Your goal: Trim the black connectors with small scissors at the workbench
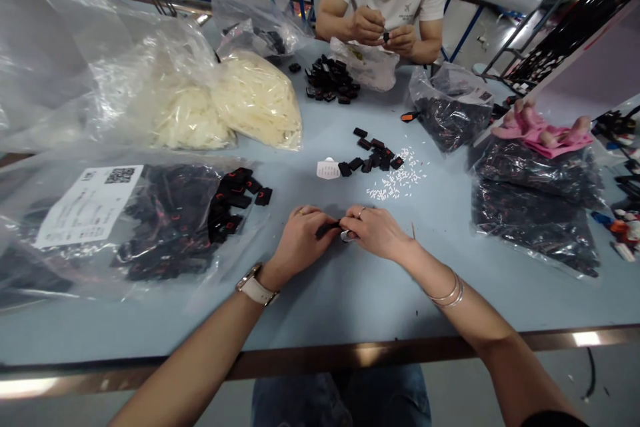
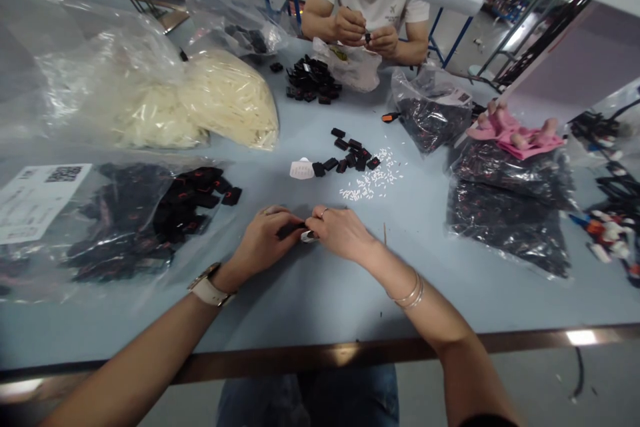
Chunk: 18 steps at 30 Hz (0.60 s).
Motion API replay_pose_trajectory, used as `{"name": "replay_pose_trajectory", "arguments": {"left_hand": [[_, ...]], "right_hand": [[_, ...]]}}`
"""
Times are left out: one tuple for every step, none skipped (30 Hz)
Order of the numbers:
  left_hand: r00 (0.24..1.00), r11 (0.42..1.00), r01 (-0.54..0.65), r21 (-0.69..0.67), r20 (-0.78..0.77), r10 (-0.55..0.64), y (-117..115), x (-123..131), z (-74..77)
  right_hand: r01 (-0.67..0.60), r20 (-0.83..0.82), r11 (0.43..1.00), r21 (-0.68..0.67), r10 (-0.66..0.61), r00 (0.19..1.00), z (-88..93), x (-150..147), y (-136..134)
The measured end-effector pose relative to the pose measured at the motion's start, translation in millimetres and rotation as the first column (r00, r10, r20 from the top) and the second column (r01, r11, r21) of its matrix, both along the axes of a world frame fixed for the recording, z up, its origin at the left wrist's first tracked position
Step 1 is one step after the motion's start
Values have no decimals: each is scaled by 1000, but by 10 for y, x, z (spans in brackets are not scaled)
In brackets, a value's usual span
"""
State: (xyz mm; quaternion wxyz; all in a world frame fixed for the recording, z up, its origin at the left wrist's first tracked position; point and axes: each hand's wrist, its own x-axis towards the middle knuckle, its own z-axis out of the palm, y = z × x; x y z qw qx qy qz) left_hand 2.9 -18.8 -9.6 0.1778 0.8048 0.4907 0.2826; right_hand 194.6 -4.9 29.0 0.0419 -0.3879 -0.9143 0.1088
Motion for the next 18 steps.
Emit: {"name": "replay_pose_trajectory", "arguments": {"left_hand": [[1000,1000,-2,-3,1,2,3,-5,-4],[1000,1000,-5,-3,1,5,6,-10,-6],[1000,1000,-10,-3,1,10,8,-14,-7],[1000,1000,-15,-6,0,15,9,-18,-6],[1000,1000,-22,-9,0,22,10,-21,-3],[1000,1000,-27,-13,-1,27,10,-23,1],[1000,999,-31,-17,-1,31,10,-23,6],[1000,999,-32,-20,-2,31,10,-23,12],[1000,999,-30,-21,-3,30,10,-23,17],[1000,999,-31,-20,-3,31,10,-22,21],[1000,999,-31,-17,-1,31,10,-21,25],[1000,999,-31,-14,0,31,10,-20,27],[999,999,-32,-10,0,32,10,-19,29],[999,999,-33,-7,-2,33,9,-18,29],[999,999,-34,-3,-4,34,9,-18,28],[999,999,-34,1,-6,34,9,-17,25],[999,999,-34,6,-8,34,9,-17,22],[999,999,-33,10,-9,34,9,-18,17]], "right_hand": [[12,-35,1000,-13,-12,999,-28,15,12],[28,-76,999,-34,-30,997,-55,31,28],[45,-125,997,-61,-52,991,-81,46,47],[62,-178,994,-93,-78,981,-104,61,68],[78,-232,989,-125,-105,967,-121,75,90],[90,-281,984,-156,-131,951,-134,87,111],[100,-319,979,-180,-154,935,-143,97,131],[106,-344,975,-197,-170,924,-150,106,147],[107,-357,972,-208,-177,917,-156,114,160],[104,-362,971,-213,-177,915,-163,119,167],[98,-361,972,-213,-171,917,-171,122,170],[93,-354,974,-206,-163,921,-181,122,168],[90,-343,977,-195,-154,927,-192,121,162],[91,-328,979,-180,-147,933,-201,117,154],[95,-312,982,-165,-143,939,-209,111,144],[99,-297,983,-154,-142,944,-213,103,134],[105,-289,983,-148,-144,947,-213,93,125],[112,-288,983,-148,-151,946,-209,81,117]]}}
